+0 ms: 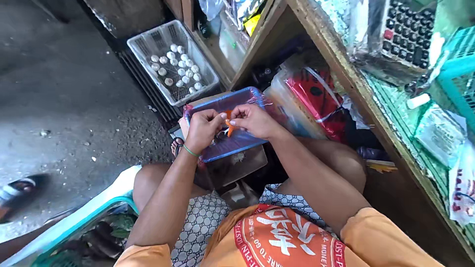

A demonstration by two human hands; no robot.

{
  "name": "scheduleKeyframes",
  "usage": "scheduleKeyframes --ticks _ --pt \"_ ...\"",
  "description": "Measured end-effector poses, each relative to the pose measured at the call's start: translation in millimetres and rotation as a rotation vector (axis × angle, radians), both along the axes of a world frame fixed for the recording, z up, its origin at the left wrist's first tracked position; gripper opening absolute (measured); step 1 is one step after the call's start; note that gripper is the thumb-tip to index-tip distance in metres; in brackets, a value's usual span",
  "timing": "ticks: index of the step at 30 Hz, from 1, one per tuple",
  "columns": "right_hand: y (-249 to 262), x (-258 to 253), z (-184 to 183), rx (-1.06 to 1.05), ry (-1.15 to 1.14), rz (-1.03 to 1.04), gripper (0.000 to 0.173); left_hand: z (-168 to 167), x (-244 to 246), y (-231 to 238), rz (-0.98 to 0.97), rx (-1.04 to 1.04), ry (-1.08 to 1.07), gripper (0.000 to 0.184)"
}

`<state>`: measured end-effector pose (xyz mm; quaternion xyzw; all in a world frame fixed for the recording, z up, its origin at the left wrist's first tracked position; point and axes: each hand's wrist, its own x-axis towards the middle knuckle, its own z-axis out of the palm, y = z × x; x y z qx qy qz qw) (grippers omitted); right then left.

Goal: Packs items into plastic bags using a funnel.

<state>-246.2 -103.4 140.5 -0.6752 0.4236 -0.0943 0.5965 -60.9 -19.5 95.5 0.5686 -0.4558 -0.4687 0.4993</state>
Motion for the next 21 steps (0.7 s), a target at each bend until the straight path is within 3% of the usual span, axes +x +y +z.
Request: scheduleKeyframes --ticks 2,4,7,11,14,17,19,21 --pt "-6.3 12.4 -4.2 -0.067 0.009 -0.021 0.005 -6.1 11.2 0.9 -0.004 -0.025 0.161 0.007" --pt "-10.9 22.6 -9.2 -0.139 0.016 -0.026 0.007 -10.4 19.1 0.0 0.029 -0.021 0.226 0.005" --pt "-12.4 33.5 -11.2 -0.206 0.029 -0.011 0.008 -10.2 26.0 -0.2 0.107 0.014 0.201 0.016" --pt "-9.6 43.9 -19.4 -0.265 -0.02 -0.145 0.008 -13.5 24.8 -1.9 0.11 0.017 0.33 0.017" --pt "1.8 53.9 -36.6 -0.235 -0.132 -0.268 0.006 -23.3 17.1 -11.9 0.259 -0.022 0.409 0.007" --pt "17.8 64.6 -51.1 -0.215 -0.208 -0.317 0.006 -33.0 18.0 -17.4 0.33 -0.051 0.398 0.01" --pt "19.1 62.5 -59.8 -0.178 -0.157 -0.333 0.017 -33.3 22.0 -14.7 0.306 -0.046 0.352 0.013" --pt "11.6 44.2 -77.9 -0.183 0.125 -0.324 0.033 -37.3 35.1 -17.1 0.348 -0.062 0.399 0.01"
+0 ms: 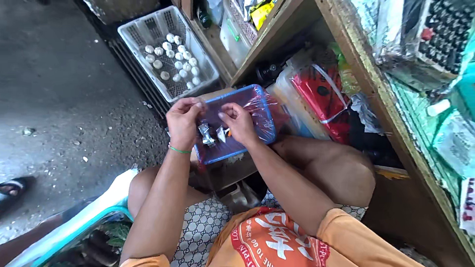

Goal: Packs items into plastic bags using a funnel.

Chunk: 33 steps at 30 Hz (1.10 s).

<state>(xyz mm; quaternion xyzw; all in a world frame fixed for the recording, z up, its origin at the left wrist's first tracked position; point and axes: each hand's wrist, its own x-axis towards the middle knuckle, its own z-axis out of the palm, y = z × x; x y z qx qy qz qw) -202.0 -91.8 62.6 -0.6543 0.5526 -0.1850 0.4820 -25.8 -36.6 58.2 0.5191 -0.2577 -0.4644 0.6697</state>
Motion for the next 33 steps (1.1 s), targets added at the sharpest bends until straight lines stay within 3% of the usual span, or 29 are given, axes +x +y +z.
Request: scheduleKeyframes --ticks 3,5,9,14,18,22,26,29,33 --pt "-12.4 -41.8 -40.1 0.201 0.519 0.046 0.06 -5.8 18.5 -2.9 0.097 0.036 0.091 0.005" --pt "-13.7 -60.2 -62.4 0.277 0.663 0.127 0.06 -5.2 21.9 -4.7 0.096 0.058 0.148 0.01" --pt "-1.5 -70.6 -63.0 0.181 0.721 0.18 0.036 -5.5 18.8 -6.0 0.075 0.072 0.22 0.005" --pt "21.9 -84.0 -25.3 0.021 0.694 0.176 0.032 -7.5 14.0 -9.8 0.045 0.11 0.202 0.011" --pt "27.5 -92.5 11.3 -0.034 0.521 0.03 0.032 -11.3 10.1 -9.3 -0.004 0.107 0.052 0.003" --pt "33.9 -95.9 67.5 -0.041 0.141 -0.167 0.026 3.7 -1.7 8.4 -0.1 0.062 -0.162 0.003" --pt "37.0 -90.2 109.9 -0.041 -0.272 -0.288 0.018 17.2 -10.9 15.5 -0.165 -0.051 -0.19 0.011" --pt "36.5 -85.7 119.7 0.041 -0.417 -0.312 0.017 22.6 -16.9 16.4 -0.154 -0.102 -0.185 0.011" --pt "37.7 -82.9 113.4 0.115 -0.438 -0.313 0.019 22.1 -18.0 17.2 -0.158 -0.119 -0.175 0.012"
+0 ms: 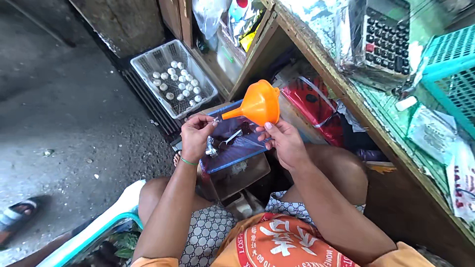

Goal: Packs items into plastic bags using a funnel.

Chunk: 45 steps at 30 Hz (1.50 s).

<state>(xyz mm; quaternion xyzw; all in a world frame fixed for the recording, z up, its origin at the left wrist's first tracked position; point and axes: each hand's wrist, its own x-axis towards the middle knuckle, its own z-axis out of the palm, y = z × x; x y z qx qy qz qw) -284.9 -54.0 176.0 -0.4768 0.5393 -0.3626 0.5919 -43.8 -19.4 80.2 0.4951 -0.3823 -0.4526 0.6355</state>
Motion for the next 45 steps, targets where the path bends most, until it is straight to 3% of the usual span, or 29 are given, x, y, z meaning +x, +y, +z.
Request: scheduleKeyframes --ticks 6,10,14,17,20,23,25,27,31,33,38,42,45 --pt "2.3 -0.4 -7.6 0.039 -0.001 0.011 0.016 7.1 -2.7 4.2 0.0 -0.02 -0.076 0.015" --pt "1.9 -1.5 -9.3 0.042 0.016 0.024 0.017 7.4 -4.6 3.8 -0.016 -0.069 -0.246 0.027" --pt "-2.2 0.2 -7.3 0.057 0.058 0.059 0.016 4.4 -6.8 2.6 -0.013 -0.105 -0.381 0.024" --pt "-14.7 5.2 -1.3 -0.012 0.207 0.206 0.016 7.2 -4.5 1.1 -0.047 -0.016 -0.433 0.017" --pt "-37.3 14.9 7.1 -0.164 0.409 0.429 0.021 10.0 5.1 -1.1 -0.206 0.179 -0.355 0.013" --pt "-65.5 29.1 0.8 -0.24 0.138 0.503 0.045 4.5 16.9 -2.6 -0.264 0.241 -0.181 0.01" --pt "-83.3 40.7 -28.2 -0.176 -0.015 0.34 0.039 -2.9 27.5 -5.2 -0.209 0.239 -0.102 0.011" --pt "-92.8 50.5 -86.5 -0.141 0.234 0.269 0.028 -14.4 36.8 -11.4 -0.106 0.223 -0.042 0.013" --pt "-73.2 51.8 -221.2 -0.174 1.018 0.904 0.026 -23.1 44.2 -16.7 0.045 0.214 -0.023 0.012" --pt "-71.6 44.2 -249.8 -0.217 1.185 1.044 0.028 -27.0 44.9 -18.7 0.09 0.21 -0.02 0.012" --pt "-73.8 35.5 -251.5 -0.317 1.305 1.093 0.022 -26.6 47.7 -19.8 0.108 0.2 -0.012 0.009" --pt "-74.9 41.8 -216.2 -0.109 1.37 0.959 0.029 -26.2 48.5 -22.8 0.106 0.173 -0.01 0.01" --pt "-66.1 37.9 -210.6 -0.12 1.255 0.915 0.027 -26.2 46.9 -24.3 0.105 0.164 -0.005 0.01"
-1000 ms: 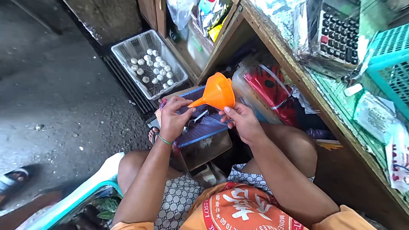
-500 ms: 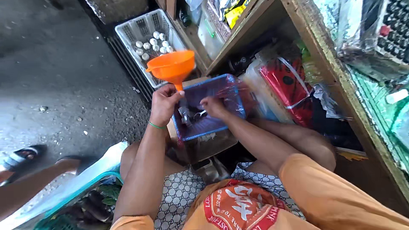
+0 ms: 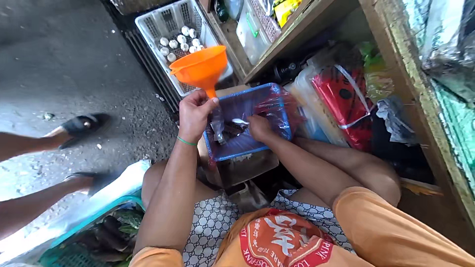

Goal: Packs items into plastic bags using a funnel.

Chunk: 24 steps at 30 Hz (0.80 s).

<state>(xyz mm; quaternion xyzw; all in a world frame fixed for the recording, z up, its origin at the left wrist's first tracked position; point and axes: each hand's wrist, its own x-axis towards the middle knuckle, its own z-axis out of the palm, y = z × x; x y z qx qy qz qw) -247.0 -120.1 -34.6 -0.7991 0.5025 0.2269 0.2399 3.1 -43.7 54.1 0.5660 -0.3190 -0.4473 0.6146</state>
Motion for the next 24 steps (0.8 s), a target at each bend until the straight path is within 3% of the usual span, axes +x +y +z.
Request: scheduleKeyframes --ticks 4,7,10,15,18,21,24 --pt "23.6 11.8 -10.1 0.148 0.002 0.066 0.029 -0.5 -1.8 1.0 -0.012 0.002 0.0 0.01" --pt "14.9 14.2 -22.0 0.078 -0.014 -0.105 0.031 -1.8 -1.3 1.5 -0.001 0.009 0.005 0.01" --pt "1.1 8.2 -13.5 0.002 -0.054 -0.246 0.021 -3.3 -0.1 2.7 0.008 0.021 -0.008 0.011" --pt "-5.6 -8.4 10.9 0.113 0.209 -0.194 0.026 3.1 2.7 3.5 0.003 0.069 -0.081 0.014" --pt "-2.1 -10.5 1.3 0.127 0.308 -0.196 0.029 1.6 0.7 3.4 0.025 0.088 -0.12 0.017" --pt "9.3 -3.3 -20.7 0.177 0.199 -0.188 0.028 -2.4 -1.2 2.9 0.043 0.076 -0.177 0.023" --pt "22.1 11.4 -34.6 0.242 0.077 -0.178 0.027 -18.7 -4.3 5.2 0.066 -0.054 -0.185 0.042"
